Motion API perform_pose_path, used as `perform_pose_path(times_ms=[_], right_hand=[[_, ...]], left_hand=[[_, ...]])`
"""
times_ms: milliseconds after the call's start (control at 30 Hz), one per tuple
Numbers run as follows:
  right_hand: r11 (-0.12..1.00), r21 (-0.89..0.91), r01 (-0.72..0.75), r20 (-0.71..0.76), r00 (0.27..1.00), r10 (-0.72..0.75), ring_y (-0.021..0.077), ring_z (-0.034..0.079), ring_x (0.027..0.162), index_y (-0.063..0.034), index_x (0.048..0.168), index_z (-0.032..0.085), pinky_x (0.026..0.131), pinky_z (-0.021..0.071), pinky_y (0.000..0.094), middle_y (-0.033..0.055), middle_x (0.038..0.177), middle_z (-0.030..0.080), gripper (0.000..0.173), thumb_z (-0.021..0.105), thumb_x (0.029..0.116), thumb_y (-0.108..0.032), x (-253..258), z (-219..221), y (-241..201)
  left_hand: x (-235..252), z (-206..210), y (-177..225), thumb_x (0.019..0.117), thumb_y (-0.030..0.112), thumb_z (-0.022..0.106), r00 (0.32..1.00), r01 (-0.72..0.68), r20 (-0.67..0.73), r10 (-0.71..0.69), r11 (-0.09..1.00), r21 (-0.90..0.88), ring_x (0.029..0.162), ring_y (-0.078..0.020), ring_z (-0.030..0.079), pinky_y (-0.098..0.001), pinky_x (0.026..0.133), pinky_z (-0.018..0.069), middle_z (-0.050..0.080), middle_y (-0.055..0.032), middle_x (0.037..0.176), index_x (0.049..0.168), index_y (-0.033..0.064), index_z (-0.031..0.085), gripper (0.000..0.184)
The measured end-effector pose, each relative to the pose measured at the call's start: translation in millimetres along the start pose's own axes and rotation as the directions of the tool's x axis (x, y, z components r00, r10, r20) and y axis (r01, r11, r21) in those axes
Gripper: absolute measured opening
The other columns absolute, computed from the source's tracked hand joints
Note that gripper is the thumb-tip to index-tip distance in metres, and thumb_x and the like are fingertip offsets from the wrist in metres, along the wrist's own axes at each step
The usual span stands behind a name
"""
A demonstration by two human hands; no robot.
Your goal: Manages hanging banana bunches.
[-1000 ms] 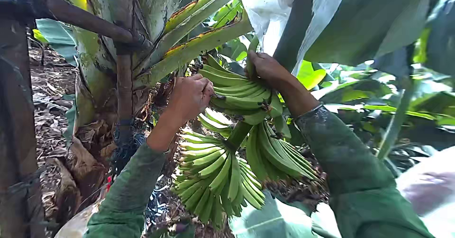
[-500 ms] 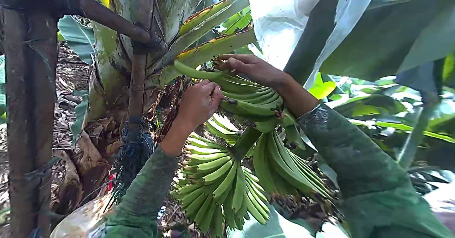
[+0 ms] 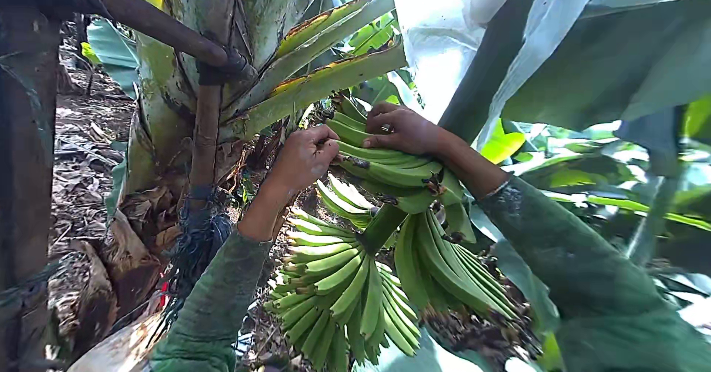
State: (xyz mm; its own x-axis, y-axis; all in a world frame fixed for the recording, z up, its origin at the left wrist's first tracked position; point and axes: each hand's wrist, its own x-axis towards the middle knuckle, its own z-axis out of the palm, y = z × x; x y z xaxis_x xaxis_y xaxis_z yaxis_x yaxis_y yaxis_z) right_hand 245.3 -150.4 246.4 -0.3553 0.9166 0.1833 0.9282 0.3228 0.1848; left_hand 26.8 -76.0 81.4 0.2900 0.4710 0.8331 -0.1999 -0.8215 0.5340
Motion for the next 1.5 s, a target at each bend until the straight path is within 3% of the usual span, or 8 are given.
perform_pose_path(times_ms=[200,333,433,867,1100,1267,1433,1500], right_hand=[[0.989,0.021,0.147,-0.140,0.980,-0.143,0.0189,0.061,0.104,-0.0019,0.097,0.071,0.091,0.0523,0.0390,0.0111,0.111,0.063,0.033,0.054,0.1042,-0.029,0.4,6.2,4.5],[0.953,0.301,0.039,-0.250,0.968,0.040,0.0103,0.064,0.093,-0.0035,0.107,0.066,0.083,0.0572,0.0288,0.0057,0.109,0.062,0.035,0.041,0.1092,-0.027,-10.8,-0.5,-0.2],[0.812,0.583,-0.041,-0.296,0.919,0.259,0.0098,0.063,0.061,-0.0069,0.110,0.057,0.058,0.0569,0.0272,-0.0001,0.075,0.064,0.036,0.030,0.1125,-0.030,-12.1,0.0,0.5],[0.448,0.828,0.336,-0.554,0.612,0.564,0.0030,0.055,0.057,-0.0155,0.101,0.056,0.055,0.0498,0.0179,-0.0067,0.075,0.059,0.040,0.022,0.1139,-0.033,0.2,-1.5,21.0],[0.500,0.866,0.017,-0.277,0.849,0.450,0.0102,0.067,0.078,-0.0084,0.115,0.060,0.072,0.0597,0.0270,0.0004,0.097,0.068,0.042,0.025,0.1136,-0.032,17.4,-19.1,4.1],[0.625,0.777,0.083,-0.218,0.965,0.143,0.0201,0.070,0.101,-0.0007,0.130,0.055,0.091,0.0603,0.0393,0.0108,0.118,0.067,0.035,0.034,0.1118,-0.020,62.4,-14.0,-39.9],[0.940,0.329,0.090,-0.115,0.992,-0.054,0.0107,0.068,0.099,-0.0073,0.143,0.056,0.084,0.0585,0.0283,0.0067,0.123,0.066,0.042,0.049,0.1086,-0.031,81.1,-19.1,-63.9],[0.987,0.144,0.074,-0.105,0.993,-0.059,0.0121,0.070,0.086,-0.0040,0.126,0.066,0.076,0.0602,0.0316,0.0067,0.106,0.071,0.038,0.048,0.1088,-0.032,69.2,-27.7,-52.0]], left_hand=[[0.3,0.9,-13.5,0.1058,0.022,0.052,0.999,0.042,0.003,-0.042,0.992,-0.121,0.068,-0.0086,0.065,-0.0284,0.060,0.0551,0.071,-0.0006,0.085,0.112,0.0126,0.072,0.023],[11.7,-6.2,-18.1,0.1033,0.021,0.055,0.998,0.055,0.050,-0.047,0.982,-0.179,0.067,-0.0084,0.064,-0.0279,0.060,0.0544,0.070,-0.0007,0.084,0.108,0.0115,0.071,0.020],[19.6,-12.6,-20.7,0.1025,0.014,0.055,0.991,0.061,0.132,-0.028,0.965,-0.255,0.068,-0.0069,0.065,-0.0226,0.059,0.0543,0.070,-0.0006,0.082,0.105,0.0082,0.070,0.016],[30.1,-12.0,-45.7,0.1020,0.013,0.057,0.977,0.010,0.204,0.063,0.942,-0.336,0.067,-0.0062,0.064,-0.0199,0.057,0.0531,0.071,-0.0010,0.085,0.107,0.0071,0.071,0.015],[31.3,-6.6,-57.1,0.1018,0.021,0.060,0.973,-0.063,0.157,0.169,0.850,-0.523,0.079,-0.0094,0.070,-0.0238,0.068,0.0602,0.073,-0.0038,0.098,0.118,0.0040,0.067,0.024],[22.1,-2.9,-45.3,0.0963,0.024,0.067,0.985,0.153,0.163,-0.054,0.709,-0.689,0.082,-0.0084,0.070,-0.0229,0.067,0.0602,0.071,-0.0002,0.099,0.125,0.0096,0.053,0.035],[11.7,-14.3,-25.5,0.1022,0.025,0.061,0.975,0.210,0.193,-0.107,0.721,-0.660,0.092,-0.0135,0.074,-0.0298,0.078,0.0638,0.074,-0.0031,0.106,0.132,0.0083,0.054,0.035],[8.4,-17.5,-20.5,0.1041,0.027,0.059,0.973,0.205,0.213,-0.083,0.730,-0.652,0.096,-0.0149,0.073,-0.0324,0.079,0.0648,0.073,-0.0031,0.110,0.131,0.0090,0.058,0.033]])
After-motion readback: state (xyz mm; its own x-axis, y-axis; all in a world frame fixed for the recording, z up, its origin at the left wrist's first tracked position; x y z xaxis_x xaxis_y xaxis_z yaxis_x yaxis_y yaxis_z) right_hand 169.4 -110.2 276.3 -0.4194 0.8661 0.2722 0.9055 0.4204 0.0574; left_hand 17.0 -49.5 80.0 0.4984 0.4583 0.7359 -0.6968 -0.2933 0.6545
